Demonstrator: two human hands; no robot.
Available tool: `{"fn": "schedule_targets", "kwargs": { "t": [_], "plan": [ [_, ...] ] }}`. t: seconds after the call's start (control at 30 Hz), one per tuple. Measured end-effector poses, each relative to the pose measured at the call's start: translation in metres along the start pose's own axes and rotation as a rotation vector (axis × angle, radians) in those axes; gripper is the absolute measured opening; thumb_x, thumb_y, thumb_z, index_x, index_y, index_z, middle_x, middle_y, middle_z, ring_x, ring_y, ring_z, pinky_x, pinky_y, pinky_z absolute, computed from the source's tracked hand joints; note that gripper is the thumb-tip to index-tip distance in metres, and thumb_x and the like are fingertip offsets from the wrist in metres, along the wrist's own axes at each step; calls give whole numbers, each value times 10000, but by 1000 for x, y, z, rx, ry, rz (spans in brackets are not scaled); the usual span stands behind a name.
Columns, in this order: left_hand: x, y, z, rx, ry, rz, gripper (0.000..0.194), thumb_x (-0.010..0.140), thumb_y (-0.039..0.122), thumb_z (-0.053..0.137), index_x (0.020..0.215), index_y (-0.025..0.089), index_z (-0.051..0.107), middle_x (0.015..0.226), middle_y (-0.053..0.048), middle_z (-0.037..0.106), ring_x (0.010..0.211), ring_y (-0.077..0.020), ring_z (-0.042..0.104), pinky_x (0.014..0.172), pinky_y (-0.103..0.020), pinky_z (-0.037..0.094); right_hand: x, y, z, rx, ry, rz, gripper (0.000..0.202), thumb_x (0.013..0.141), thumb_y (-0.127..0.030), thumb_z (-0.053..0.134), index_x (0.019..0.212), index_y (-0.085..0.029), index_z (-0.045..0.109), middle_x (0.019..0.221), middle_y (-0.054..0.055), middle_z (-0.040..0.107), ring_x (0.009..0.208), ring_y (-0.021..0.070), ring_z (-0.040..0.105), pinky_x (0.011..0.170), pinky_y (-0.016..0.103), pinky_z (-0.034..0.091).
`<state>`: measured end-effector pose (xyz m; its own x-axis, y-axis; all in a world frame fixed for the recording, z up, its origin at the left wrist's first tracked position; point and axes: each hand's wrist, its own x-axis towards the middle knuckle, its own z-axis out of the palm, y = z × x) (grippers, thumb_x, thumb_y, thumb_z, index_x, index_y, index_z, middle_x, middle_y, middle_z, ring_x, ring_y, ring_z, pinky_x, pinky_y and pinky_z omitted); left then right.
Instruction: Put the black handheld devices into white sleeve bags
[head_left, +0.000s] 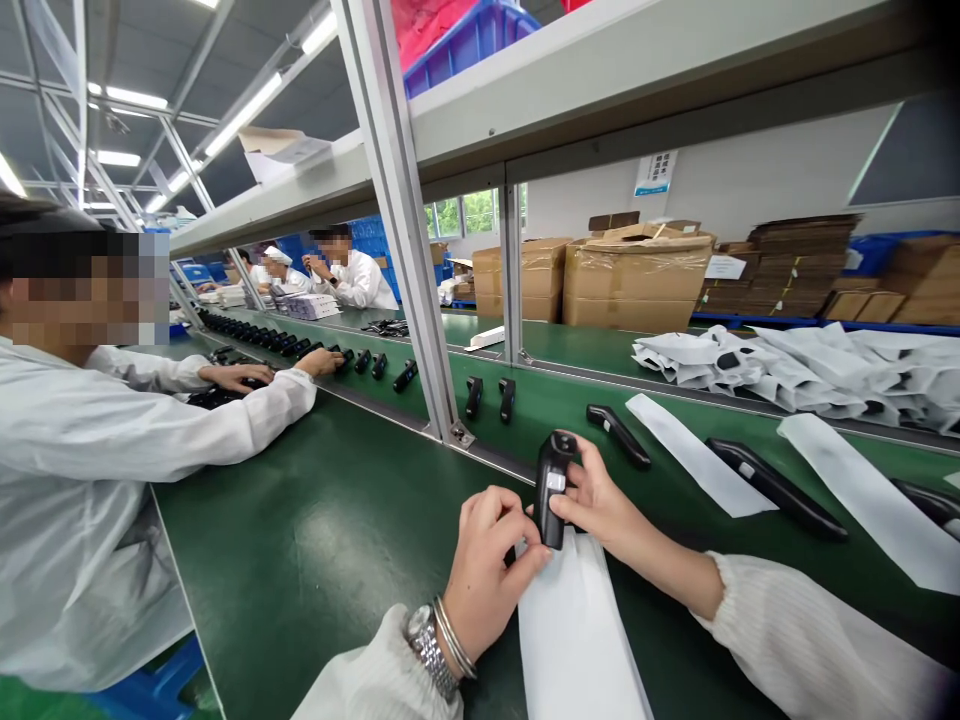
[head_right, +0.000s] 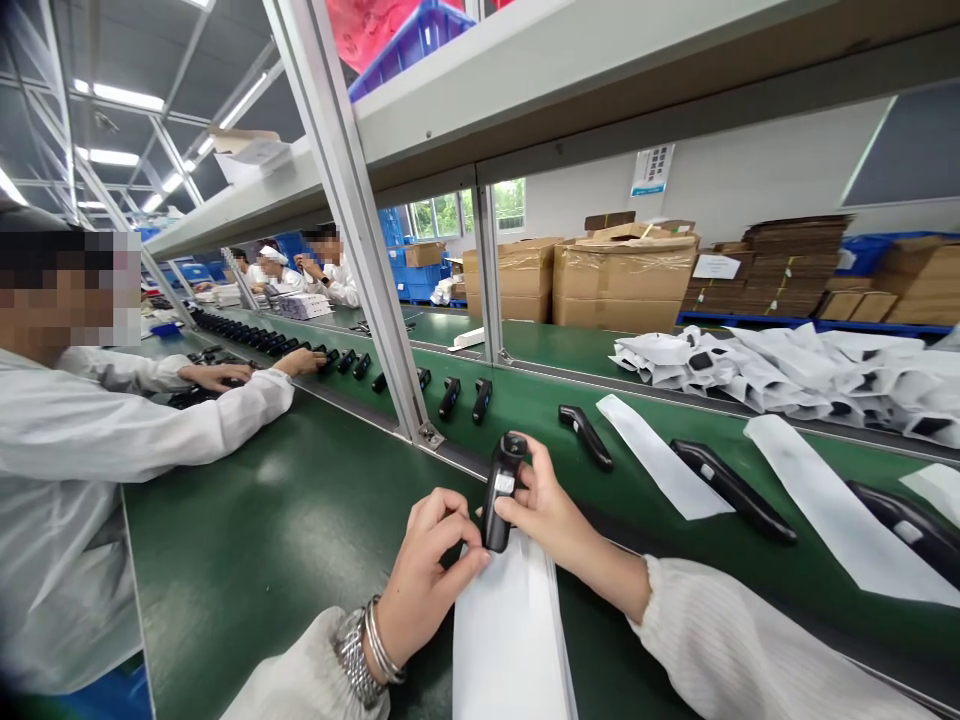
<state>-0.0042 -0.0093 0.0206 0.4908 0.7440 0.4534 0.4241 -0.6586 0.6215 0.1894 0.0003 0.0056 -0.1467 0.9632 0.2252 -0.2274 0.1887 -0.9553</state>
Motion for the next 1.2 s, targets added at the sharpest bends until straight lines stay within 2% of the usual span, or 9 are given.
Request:
{"fn": "schedule_targets", "kwargs": {
  "t": [0.13,0.33,0.47,0.6,0.73,0.83,1.0,1.1,1.2],
  "plan": [
    [-3,7,-2,-96,84,-4,83,857,191,583,776,197,568,993,-40,494,966,-207,492,879,-347,402,-10,-1,13,-157,-72,-3,354,930,-505,502,1211,-291,509,1120,42,543,1023,201,548,860,336,472],
    [4,0,-2,-211,274,-108,131,885,220,537,756,195,539,937,-26,484,913,-184,513,827,-305,424,-20,-2,28,-159,-384,144,434,778,-592,657,760,-161,607,711,-9,530,646,138,502,608,257,406],
    [9,-16,-2,-98,184,-192,175,928,279,487,803,213,592,947,-23,524,934,-191,527,860,-330,411,2,-18,-1,-415,-87,61,396,830,-560,577,722,-179,574,680,-15,534,619,139,485,594,255,384],
    [10,-30,-2,154,-6,-262,135,872,293,566,781,214,626,922,-22,535,921,-211,520,852,-377,380,48,-40,-62,-894,347,-101,334,874,-492,468,735,-201,557,689,-17,551,640,158,512,581,250,385],
    [10,-30,3,175,-134,-257,114,823,328,625,801,216,627,915,-17,526,938,-214,506,882,-394,357,86,-50,-117,-1068,500,-114,302,859,-415,446,642,-211,490,589,-21,481,575,167,469,548,265,328],
    [10,-25,9,137,-160,-250,140,748,296,690,818,211,604,923,-11,510,943,-208,492,903,-389,344,103,-46,-130,-1180,498,-120,181,833,-309,491,715,-195,567,704,25,561,702,211,537,648,294,377],
    [8,-19,14,98,-178,-237,314,620,242,774,802,196,522,915,2,495,915,-199,473,898,-367,344,131,-13,-89,-1249,271,-107,317,838,-169,530,1144,-204,606,1072,82,610,998,216,579,865,302,417],
    [6,-19,13,94,-184,-232,412,566,276,816,841,203,518,920,3,500,908,-208,469,896,-375,342,151,14,-47,-1234,136,-39,419,850,-234,613,1262,-283,557,1072,50,630,984,207,603,858,306,448],
    [5,-20,13,83,-183,-235,341,613,271,790,848,208,552,923,3,520,913,-207,484,903,-378,330,167,35,-21,-1215,148,73,419,863,-338,657,1260,-246,562,1137,81,617,999,241,604,876,401,472]
  ]
}}
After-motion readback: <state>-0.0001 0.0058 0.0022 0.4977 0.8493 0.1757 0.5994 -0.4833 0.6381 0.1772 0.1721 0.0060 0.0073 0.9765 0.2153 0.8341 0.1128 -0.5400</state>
